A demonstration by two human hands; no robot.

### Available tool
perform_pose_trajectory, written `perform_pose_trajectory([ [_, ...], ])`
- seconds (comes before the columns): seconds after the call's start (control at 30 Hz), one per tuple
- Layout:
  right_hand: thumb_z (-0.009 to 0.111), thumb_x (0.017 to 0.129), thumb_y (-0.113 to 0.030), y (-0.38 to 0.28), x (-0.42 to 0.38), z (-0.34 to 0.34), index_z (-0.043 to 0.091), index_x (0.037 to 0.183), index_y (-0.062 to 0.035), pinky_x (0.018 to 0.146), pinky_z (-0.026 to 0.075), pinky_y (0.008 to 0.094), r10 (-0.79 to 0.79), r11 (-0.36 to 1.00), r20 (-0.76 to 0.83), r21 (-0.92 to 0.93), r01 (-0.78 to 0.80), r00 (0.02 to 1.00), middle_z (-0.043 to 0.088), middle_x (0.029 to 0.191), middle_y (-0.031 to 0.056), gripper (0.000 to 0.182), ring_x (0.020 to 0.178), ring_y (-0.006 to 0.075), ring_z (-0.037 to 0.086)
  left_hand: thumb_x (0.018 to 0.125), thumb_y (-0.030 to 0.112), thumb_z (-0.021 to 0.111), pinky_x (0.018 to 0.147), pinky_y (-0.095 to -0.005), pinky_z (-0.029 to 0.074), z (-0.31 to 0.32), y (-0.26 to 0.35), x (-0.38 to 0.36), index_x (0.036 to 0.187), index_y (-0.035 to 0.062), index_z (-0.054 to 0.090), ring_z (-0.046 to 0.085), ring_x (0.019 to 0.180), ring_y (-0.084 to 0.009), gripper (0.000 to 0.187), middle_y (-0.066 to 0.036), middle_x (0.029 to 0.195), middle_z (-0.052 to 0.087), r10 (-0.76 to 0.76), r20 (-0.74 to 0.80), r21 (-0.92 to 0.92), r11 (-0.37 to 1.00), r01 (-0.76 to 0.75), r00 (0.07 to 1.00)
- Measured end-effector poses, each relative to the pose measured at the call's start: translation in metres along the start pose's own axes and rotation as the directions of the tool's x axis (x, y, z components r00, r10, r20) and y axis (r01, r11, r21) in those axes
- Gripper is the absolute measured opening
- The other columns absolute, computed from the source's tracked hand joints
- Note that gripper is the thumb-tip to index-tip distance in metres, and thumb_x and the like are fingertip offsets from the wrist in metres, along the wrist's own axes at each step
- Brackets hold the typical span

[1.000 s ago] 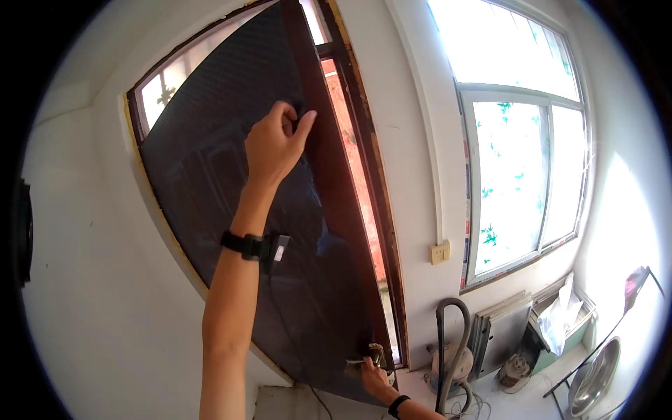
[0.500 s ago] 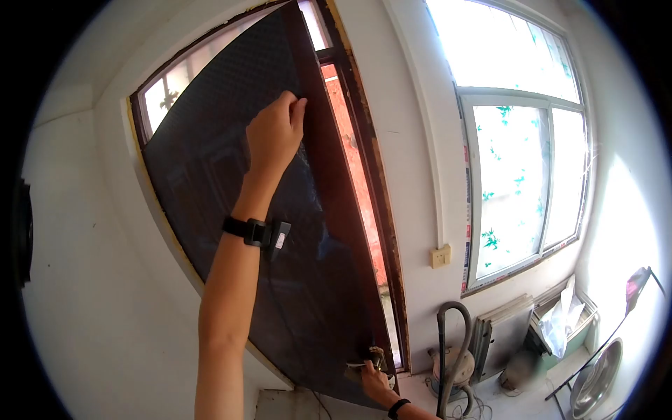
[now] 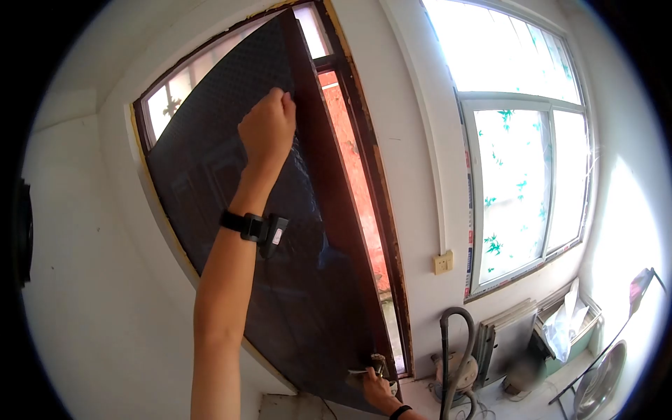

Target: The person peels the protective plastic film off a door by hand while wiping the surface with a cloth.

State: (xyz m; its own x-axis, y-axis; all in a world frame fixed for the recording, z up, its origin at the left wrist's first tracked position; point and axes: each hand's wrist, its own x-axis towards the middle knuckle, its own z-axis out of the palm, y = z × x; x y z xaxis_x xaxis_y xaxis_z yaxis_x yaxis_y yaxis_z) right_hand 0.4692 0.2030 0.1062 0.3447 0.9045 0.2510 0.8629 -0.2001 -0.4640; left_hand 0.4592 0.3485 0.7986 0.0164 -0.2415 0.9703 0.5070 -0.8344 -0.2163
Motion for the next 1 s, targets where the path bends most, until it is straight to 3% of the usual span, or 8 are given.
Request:
perform_pose_trajectory([
  [0.17,0.062,0.090,-0.008,0.008,0.002,0.008,0.064,0.111,0.0052,0.072,0.061,0.0589,-0.035,0.999,-0.045,0.027,0.036,0.998,0.049,0.142,0.0261,0.025,0.081,0.0471,0.074,0.106,0.029,0.062,0.058,-0.0477,0.055,-0.007,0.001,0.003,0.085,0.0095,0.062,0.072,0.070,-0.0363,0.029,-0.011,0.075,0.070,-0.063,-0.010,0.008,0.998,0.063,0.998],
  [0.37,0.062,0.089,-0.009,0.007,0.002,0.000,0.065,0.109,0.0060,0.071,0.061,0.0588,-0.032,0.999,-0.020,-0.041,0.031,0.999,0.049,0.144,0.0264,0.025,0.079,0.0475,0.074,0.106,0.032,0.062,0.060,-0.0477,0.055,0.009,-0.010,0.012,0.085,0.0095,0.062,0.071,0.069,-0.0360,0.030,-0.011,0.078,0.071,0.127,-0.014,-0.055,0.990,-0.128,0.992],
  [0.43,0.063,0.088,-0.009,0.005,0.004,-0.005,0.065,0.108,0.0059,0.071,0.061,0.0584,-0.015,1.000,-0.010,-0.027,0.015,1.000,0.049,0.143,0.0265,0.025,0.079,0.0472,0.074,0.106,0.030,0.062,0.060,-0.0459,0.055,0.003,-0.010,0.014,0.087,0.0089,0.062,0.071,0.069,-0.0352,0.028,-0.010,0.078,0.070,0.031,-0.008,-0.027,0.999,-0.031,0.999],
  [0.57,0.063,0.088,-0.009,0.012,0.006,0.007,0.066,0.106,0.0053,0.072,0.062,0.0577,-0.019,1.000,-0.059,0.019,0.021,0.998,0.050,0.139,0.0263,0.023,0.079,0.0465,0.074,0.105,0.026,0.063,0.061,-0.0456,0.056,-0.006,0.002,0.021,0.089,0.0082,0.062,0.071,0.070,-0.0352,0.024,-0.011,0.080,0.070,-0.001,0.037,-0.126,0.992,0.005,0.999],
  [0.63,0.063,0.088,-0.009,0.009,0.008,0.006,0.066,0.106,0.0051,0.072,0.062,0.0577,-0.004,1.000,-0.049,0.010,0.004,0.999,0.051,0.139,0.0259,0.023,0.079,0.0467,0.074,0.106,0.025,0.061,0.062,-0.0475,0.056,0.008,-0.001,0.027,0.091,0.0080,0.062,0.072,0.072,-0.0358,0.022,-0.011,0.083,0.071,0.140,-0.049,-0.075,0.987,-0.143,0.989],
  [0.77,0.064,0.088,-0.009,0.008,0.008,0.003,0.066,0.107,0.0044,0.073,0.061,0.0586,0.002,0.999,-0.029,-0.033,-0.003,1.000,0.051,0.139,0.0244,0.023,0.080,0.0477,0.074,0.106,0.027,0.060,0.064,-0.0503,0.056,0.018,-0.008,0.026,0.093,0.0082,0.062,0.072,0.073,-0.0366,0.023,-0.011,0.083,0.071,0.182,-0.030,-0.054,0.982,-0.184,0.983],
  [0.93,0.064,0.090,-0.010,0.011,0.006,0.002,0.064,0.108,0.0055,0.072,0.060,0.0587,-0.004,1.000,-0.022,-0.004,0.004,1.000,0.050,0.139,0.0255,0.024,0.081,0.0465,0.074,0.106,0.026,0.059,0.064,-0.0502,0.055,0.007,-0.006,0.023,0.091,0.0078,0.062,0.072,0.075,-0.0371,0.024,-0.012,0.082,0.071,-0.052,0.016,-0.033,0.998,0.053,0.999],
  [1.0,0.065,0.090,-0.011,0.012,0.004,0.006,0.062,0.110,0.0068,0.071,0.060,0.0588,-0.009,1.000,-0.015,-0.014,0.008,1.000,0.049,0.141,0.0263,0.026,0.080,0.0454,0.073,0.106,0.026,0.060,0.064,-0.0500,0.055,0.000,0.001,0.026,0.090,0.0077,0.062,0.071,0.075,-0.0372,0.024,-0.013,0.082,0.071,-0.050,0.010,-0.065,0.997,0.051,0.999],
])
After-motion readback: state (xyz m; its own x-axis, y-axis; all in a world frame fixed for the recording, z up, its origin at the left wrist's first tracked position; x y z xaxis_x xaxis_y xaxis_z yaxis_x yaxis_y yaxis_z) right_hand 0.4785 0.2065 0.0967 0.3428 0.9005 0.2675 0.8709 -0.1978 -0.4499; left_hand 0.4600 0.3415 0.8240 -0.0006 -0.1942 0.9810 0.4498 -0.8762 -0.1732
